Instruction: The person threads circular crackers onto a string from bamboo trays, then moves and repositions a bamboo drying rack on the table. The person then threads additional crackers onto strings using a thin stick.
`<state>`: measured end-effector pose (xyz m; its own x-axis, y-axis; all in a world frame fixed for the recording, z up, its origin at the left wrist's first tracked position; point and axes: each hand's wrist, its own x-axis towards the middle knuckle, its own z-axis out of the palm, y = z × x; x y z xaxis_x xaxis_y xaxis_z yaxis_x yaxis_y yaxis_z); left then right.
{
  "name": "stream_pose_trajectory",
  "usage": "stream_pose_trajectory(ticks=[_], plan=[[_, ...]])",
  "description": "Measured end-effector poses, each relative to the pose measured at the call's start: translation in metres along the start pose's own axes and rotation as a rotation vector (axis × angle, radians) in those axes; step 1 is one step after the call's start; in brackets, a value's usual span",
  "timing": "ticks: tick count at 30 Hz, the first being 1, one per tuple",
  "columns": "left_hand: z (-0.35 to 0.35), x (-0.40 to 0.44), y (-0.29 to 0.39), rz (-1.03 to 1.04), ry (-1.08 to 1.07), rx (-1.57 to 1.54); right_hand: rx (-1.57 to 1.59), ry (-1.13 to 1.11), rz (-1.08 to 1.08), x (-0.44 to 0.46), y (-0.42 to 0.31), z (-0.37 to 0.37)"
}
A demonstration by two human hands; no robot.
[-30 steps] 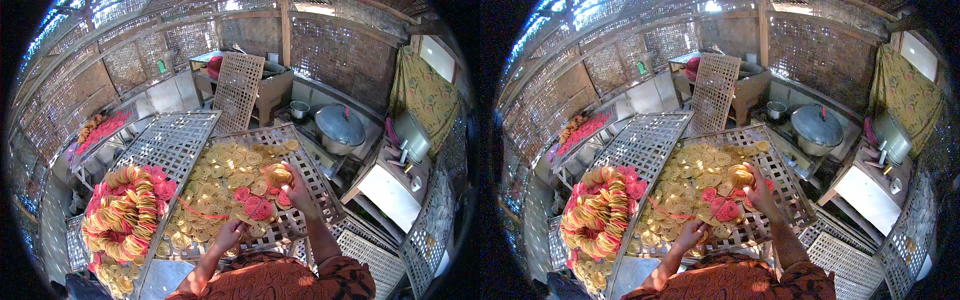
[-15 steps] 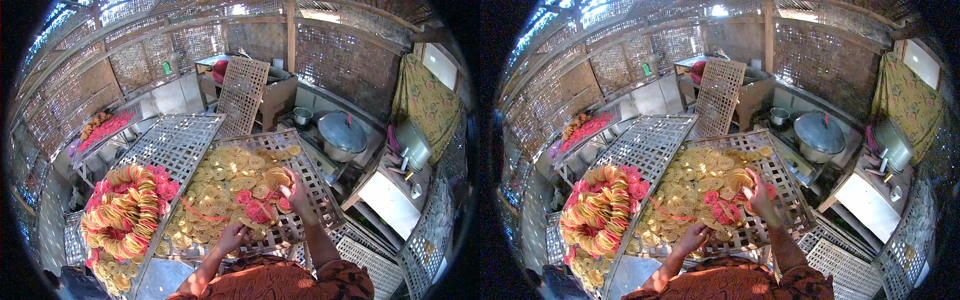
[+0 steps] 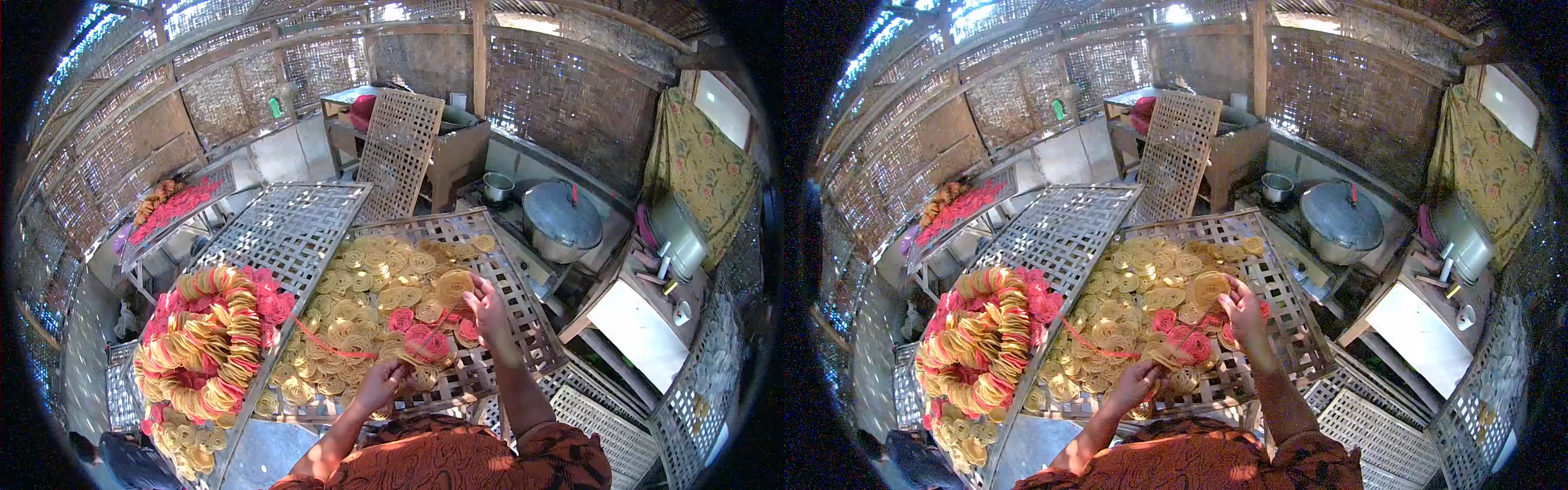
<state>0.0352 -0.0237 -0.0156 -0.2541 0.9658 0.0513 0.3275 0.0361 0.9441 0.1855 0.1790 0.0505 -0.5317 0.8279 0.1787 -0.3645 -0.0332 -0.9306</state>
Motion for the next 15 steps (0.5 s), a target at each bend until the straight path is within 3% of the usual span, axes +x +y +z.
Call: stream_pose_trajectory(ticks=[6, 10, 15], plan=[[-0.009, -0.004, 0.028, -0.116, -0.03, -0.064, -0.421, -0.007, -0.214, 0.0, 0.002, -0.002], [-0.007, -0.003, 0.019, -0.063, -0.003, 0.0, -0.631, -0.04, -0.289, -0.007, -0.011, 0.005], [-0.006, -0.002, 0.012, -0.048, -0.005, -0.092, -0.247, -0.16, -0.215, -0.011, -0.022, 0.011]])
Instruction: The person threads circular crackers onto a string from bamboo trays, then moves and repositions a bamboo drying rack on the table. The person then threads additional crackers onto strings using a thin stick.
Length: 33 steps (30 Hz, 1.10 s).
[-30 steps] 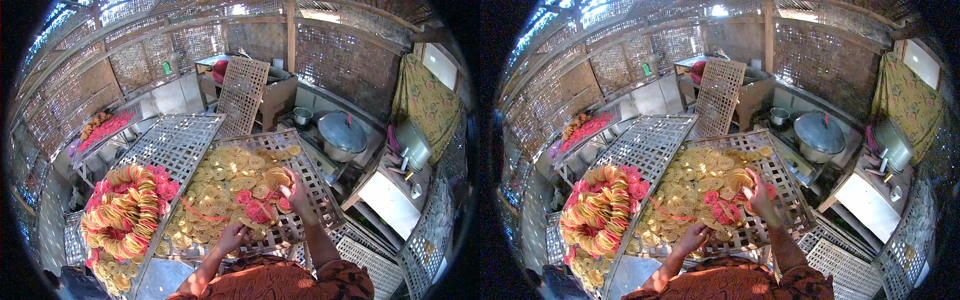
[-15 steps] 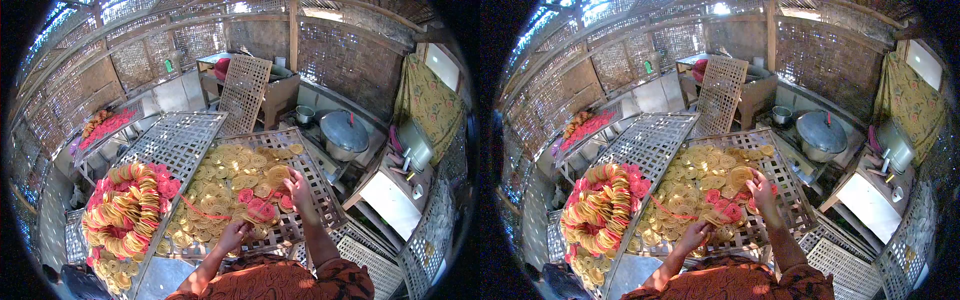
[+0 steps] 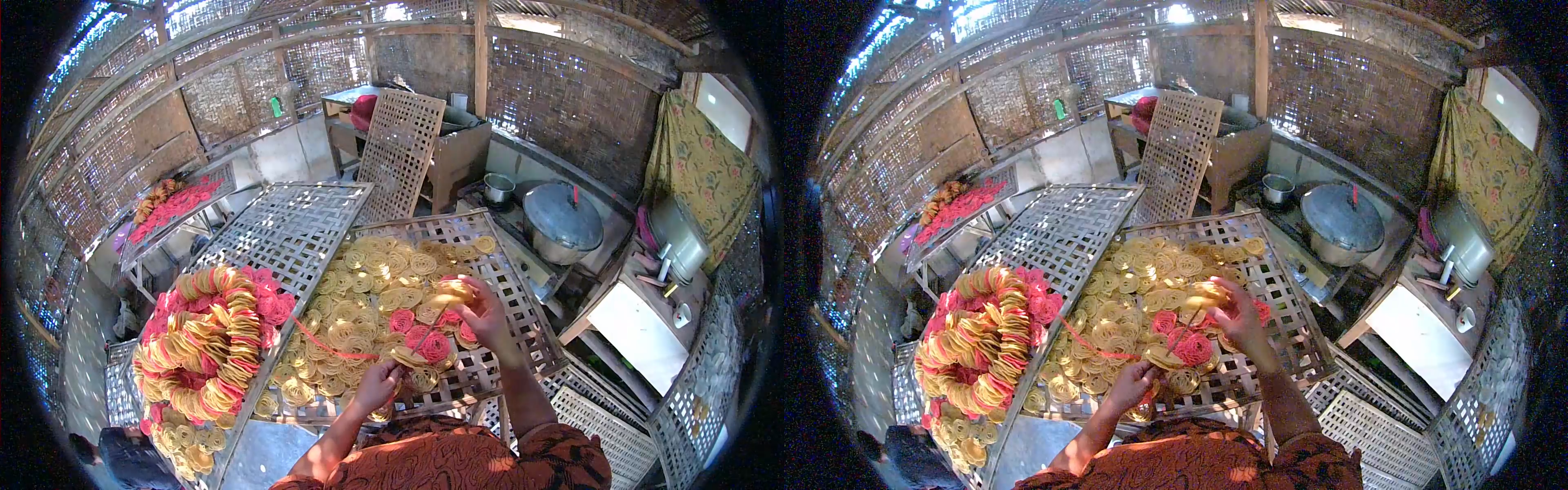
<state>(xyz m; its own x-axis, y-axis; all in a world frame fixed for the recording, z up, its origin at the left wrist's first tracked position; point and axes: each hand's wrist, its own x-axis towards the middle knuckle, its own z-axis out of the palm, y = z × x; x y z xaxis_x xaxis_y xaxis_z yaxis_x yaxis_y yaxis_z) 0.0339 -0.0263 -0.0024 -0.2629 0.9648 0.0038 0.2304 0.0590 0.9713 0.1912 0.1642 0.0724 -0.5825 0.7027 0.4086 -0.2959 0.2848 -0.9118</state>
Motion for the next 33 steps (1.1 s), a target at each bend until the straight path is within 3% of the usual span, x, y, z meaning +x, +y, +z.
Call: stream_pose_trajectory(ticks=[4, 16, 19, 22, 23, 26, 27, 30, 31, 33], plan=[[-0.003, -0.001, 0.018, 0.001, -0.012, 0.079, 0.204, 0.088, 0.176, 0.003, 0.01, -0.007], [0.002, -0.001, 0.0, 0.027, 0.031, 0.083, 0.109, 0.26, 0.079, 0.006, 0.025, -0.007], [0.001, -0.001, 0.0, 0.024, 0.013, 0.049, -0.008, 0.24, 0.054, 0.006, 0.03, -0.01], [-0.003, -0.005, 0.009, -0.024, -0.024, -0.035, 0.071, 0.06, 0.123, 0.004, 0.034, -0.008], [-0.003, -0.004, 0.005, -0.028, -0.018, -0.083, 0.075, -0.131, -0.113, 0.009, 0.027, -0.002], [-0.005, -0.002, -0.008, 0.027, 0.117, -0.058, 0.345, -0.144, 0.012, 0.014, 0.033, 0.008], [-0.006, -0.001, -0.014, 0.057, 0.181, -0.02, 0.145, -0.04, 0.066, 0.019, 0.032, 0.015], [-0.012, 0.002, -0.044, 0.0, 0.196, 0.004, -1.129, -0.385, 0.009, 0.023, 0.066, 0.007], [-0.012, 0.0, -0.043, 0.025, 0.193, -0.029, -1.15, -0.333, -0.144, 0.017, 0.083, 0.005], [-0.013, -0.006, -0.04, 0.074, 0.193, -0.097, -1.237, -0.43, 0.085, 0.025, 0.097, 0.002]])
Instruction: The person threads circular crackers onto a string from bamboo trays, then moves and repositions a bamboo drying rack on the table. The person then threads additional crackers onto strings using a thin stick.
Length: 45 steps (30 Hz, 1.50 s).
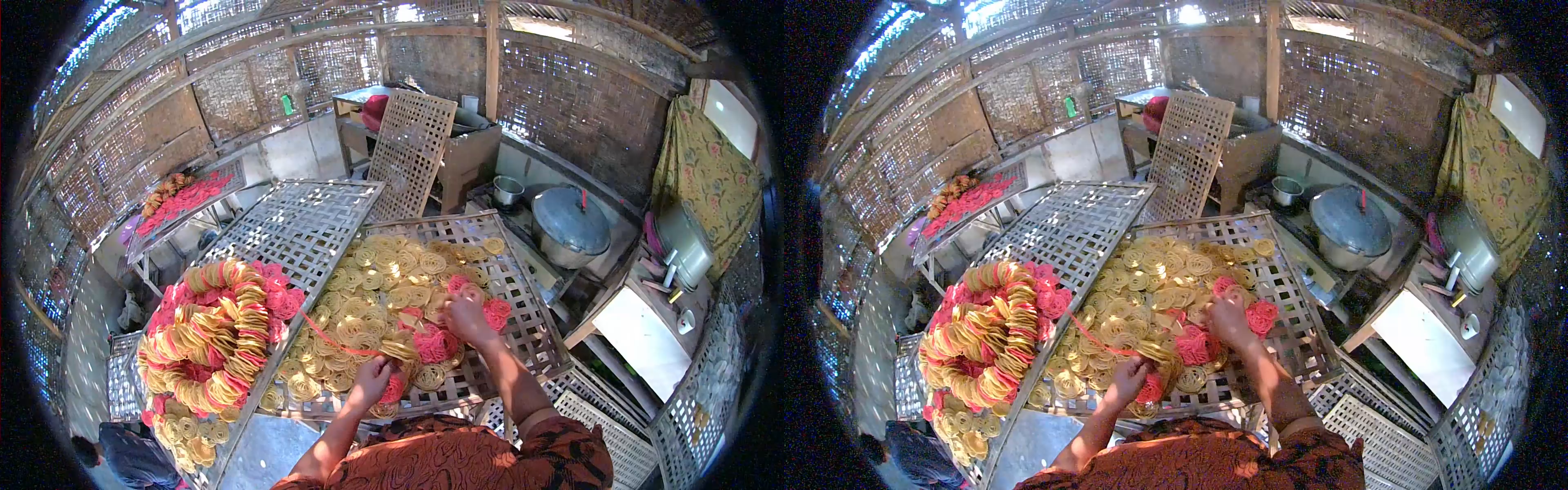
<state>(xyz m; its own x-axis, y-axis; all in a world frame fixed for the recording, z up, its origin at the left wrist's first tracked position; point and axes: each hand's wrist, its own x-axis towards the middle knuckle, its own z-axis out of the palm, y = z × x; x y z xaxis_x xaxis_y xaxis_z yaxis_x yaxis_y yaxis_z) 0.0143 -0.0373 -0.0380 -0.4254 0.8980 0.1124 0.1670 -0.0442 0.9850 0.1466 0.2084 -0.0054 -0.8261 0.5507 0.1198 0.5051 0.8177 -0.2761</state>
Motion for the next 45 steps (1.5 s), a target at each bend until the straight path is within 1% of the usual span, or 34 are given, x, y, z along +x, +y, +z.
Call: stream_pose_trajectory(ticks=[1, 2, 3, 5, 7, 8, 11, 14, 17, 19, 20, 22, 23, 25, 28, 29, 30, 31, 32, 34, 35, 36, 37, 39, 40, 42, 43, 45], plan=[[-0.003, -0.001, -0.005, -0.018, -0.013, 0.065, -0.028, -0.105, 0.067, 0.002, 0.001, -0.001], [-0.006, -0.001, -0.012, -0.037, -0.026, 0.128, 0.273, 0.109, 0.106, -0.003, 0.003, -0.002], [-0.007, -0.001, -0.017, -0.057, -0.039, 0.188, 0.218, 0.151, 0.066, -0.002, 0.002, -0.003], [-0.004, -0.003, -0.007, -0.045, -0.012, 0.129, 0.113, 0.231, -0.005, -0.005, -0.001, -0.005], [-0.002, -0.003, -0.008, -0.048, 0.003, 0.083, 0.03, 0.179, -0.09, -0.011, -0.003, -0.008], [-0.001, -0.003, -0.004, -0.043, 0.004, 0.129, -0.012, 0.158, -0.134, -0.01, -0.004, -0.009], [-0.003, -0.001, 0.001, -0.04, 0.012, 0.243, 0.057, 0.276, -0.086, -0.003, 0.005, -0.001], [-0.004, 0.0, -0.001, -0.075, -0.014, 0.277, 0.146, 0.553, 0.014, 0.002, 0.013, -0.006], [-0.003, 0.002, 0.008, -0.091, -0.038, 0.257, 0.632, 0.479, 0.173, 0.006, 0.018, -0.012], [-0.002, 0.002, 0.006, -0.111, -0.033, 0.25, 0.698, 0.446, 0.177, 0.004, 0.011, -0.02], [-0.001, 0.002, 0.007, -0.082, -0.019, 0.265, 0.73, 0.429, 0.179, 0.002, 0.005, -0.026], [0.0, 0.003, 0.014, -0.022, 0.007, 0.296, 0.713, 0.422, 0.195, 0.001, 0.0, -0.03], [0.0, 0.003, 0.021, -0.085, -0.021, 0.27, 0.705, 0.417, 0.202, 0.001, -0.003, -0.031], [-0.003, 0.005, 0.034, -0.212, -0.074, 0.216, 0.609, 0.51, 0.114, 0.0, -0.011, -0.036], [-0.004, 0.005, 0.03, -0.165, -0.059, 0.179, 0.429, 0.641, -0.023, 0.002, -0.021, -0.042], [-0.004, 0.006, 0.014, -0.134, -0.036, 0.103, 0.362, 0.682, -0.069, 0.004, -0.024, -0.043], [-0.004, 0.007, -0.014, -0.102, -0.012, 0.027, 0.384, 0.672, -0.074, 0.006, -0.027, -0.044], [-0.004, 0.008, -0.01, -0.071, 0.012, -0.05, 0.406, 0.661, -0.079, 0.009, -0.029, -0.044], [-0.004, 0.007, -0.006, -0.081, 0.029, -0.056, 0.429, 0.649, -0.083, 0.01, -0.032, -0.044], [-0.006, 0.005, 0.005, -0.098, 0.065, -0.069, 0.425, 0.311, -0.229, 0.015, -0.034, -0.046], [-0.009, 0.006, 0.005, -0.104, 0.078, 0.048, 0.417, 0.141, -0.301, 0.017, -0.035, -0.047], [-0.013, 0.006, 0.005, -0.112, 0.089, 0.165, 0.61, -0.146, -0.243, 0.019, -0.036, -0.045], [-0.015, 0.006, 0.004, -0.123, 0.096, 0.283, 0.452, -0.028, -0.254, 0.024, -0.034, -0.038], [-0.015, 0.005, 0.015, -0.209, 0.107, 0.082, 0.131, 0.209, -0.268, 0.043, -0.02, -0.012], [-0.015, 0.005, 0.018, -0.249, 0.112, -0.019, -0.211, 0.304, -0.261, 0.046, -0.01, 0.007], [-0.018, 0.004, -0.011, -0.245, 0.06, -0.058, -0.162, 0.324, -0.307, 0.044, -0.001, 0.018], [-0.021, 0.005, -0.009, -0.24, 0.037, -0.076, -0.138, 0.336, -0.334, 0.047, -0.005, 0.015], [-0.022, 0.005, -0.005, -0.216, 0.029, -0.048, 0.145, 0.252, -0.115, 0.052, -0.009, 0.005]])
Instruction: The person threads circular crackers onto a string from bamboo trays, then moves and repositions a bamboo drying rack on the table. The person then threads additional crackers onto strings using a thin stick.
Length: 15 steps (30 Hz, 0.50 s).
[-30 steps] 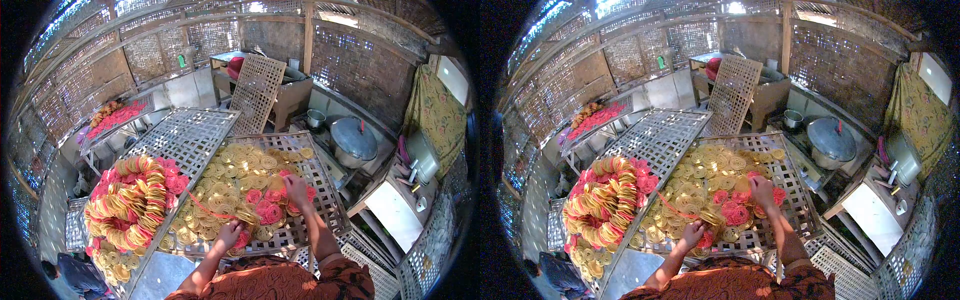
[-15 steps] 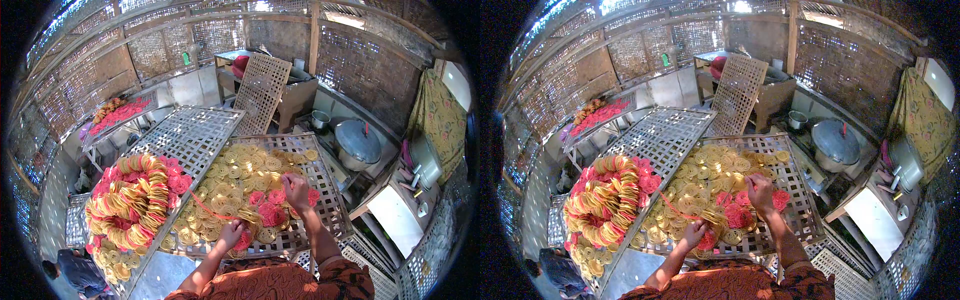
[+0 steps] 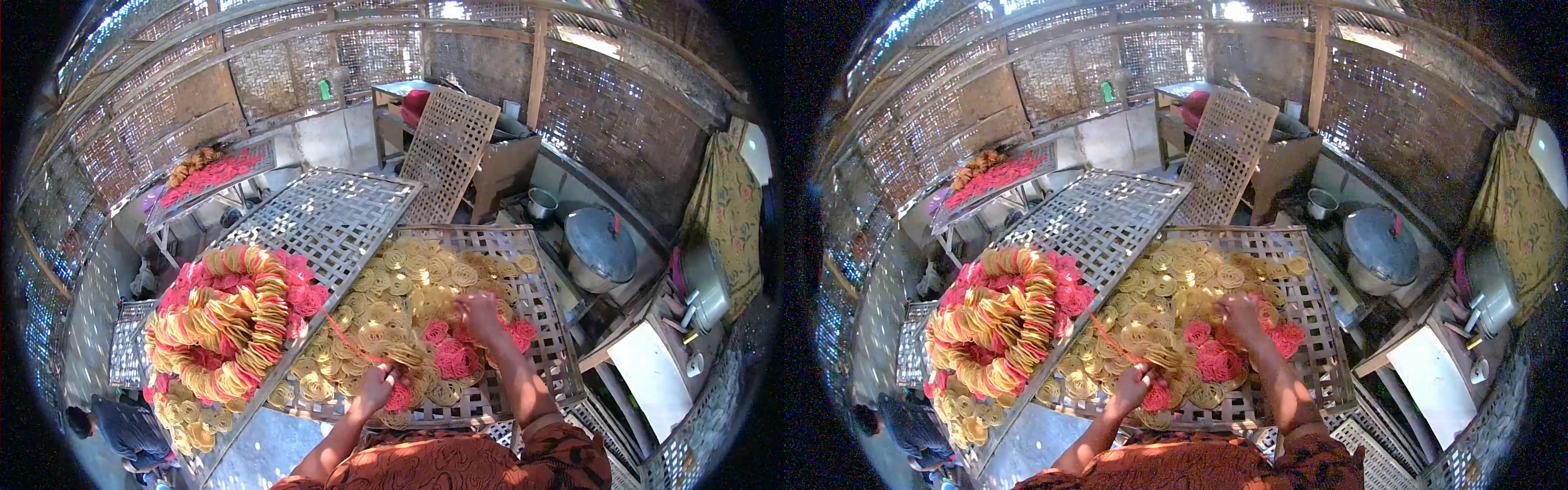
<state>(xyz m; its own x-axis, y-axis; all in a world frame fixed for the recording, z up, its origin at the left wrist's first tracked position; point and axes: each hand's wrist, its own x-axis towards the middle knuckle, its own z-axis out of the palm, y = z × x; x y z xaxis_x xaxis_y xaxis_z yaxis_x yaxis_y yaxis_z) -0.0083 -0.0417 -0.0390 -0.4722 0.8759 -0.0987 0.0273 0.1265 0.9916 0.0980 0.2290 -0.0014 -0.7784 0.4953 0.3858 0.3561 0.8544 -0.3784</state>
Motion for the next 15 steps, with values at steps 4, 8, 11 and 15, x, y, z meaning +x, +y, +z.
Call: stream_pose_trajectory(ticks=[4, 8, 11, 15], plan=[[0.001, -0.003, 0.018, 0.012, -0.01, 0.123, 0.684, 0.005, 0.314, 0.003, 0.007, 0.002], [-0.002, 0.004, 0.002, 0.005, 0.016, 0.191, 0.716, -0.056, 0.229, 0.005, -0.017, -0.024], [-0.002, 0.005, -0.003, -0.037, 0.041, 0.128, 0.717, -0.084, 0.073, 0.005, -0.016, -0.015], [-0.003, 0.007, -0.003, 0.052, 0.136, -0.012, 0.662, -0.265, -0.167, 0.015, -0.033, -0.014]])
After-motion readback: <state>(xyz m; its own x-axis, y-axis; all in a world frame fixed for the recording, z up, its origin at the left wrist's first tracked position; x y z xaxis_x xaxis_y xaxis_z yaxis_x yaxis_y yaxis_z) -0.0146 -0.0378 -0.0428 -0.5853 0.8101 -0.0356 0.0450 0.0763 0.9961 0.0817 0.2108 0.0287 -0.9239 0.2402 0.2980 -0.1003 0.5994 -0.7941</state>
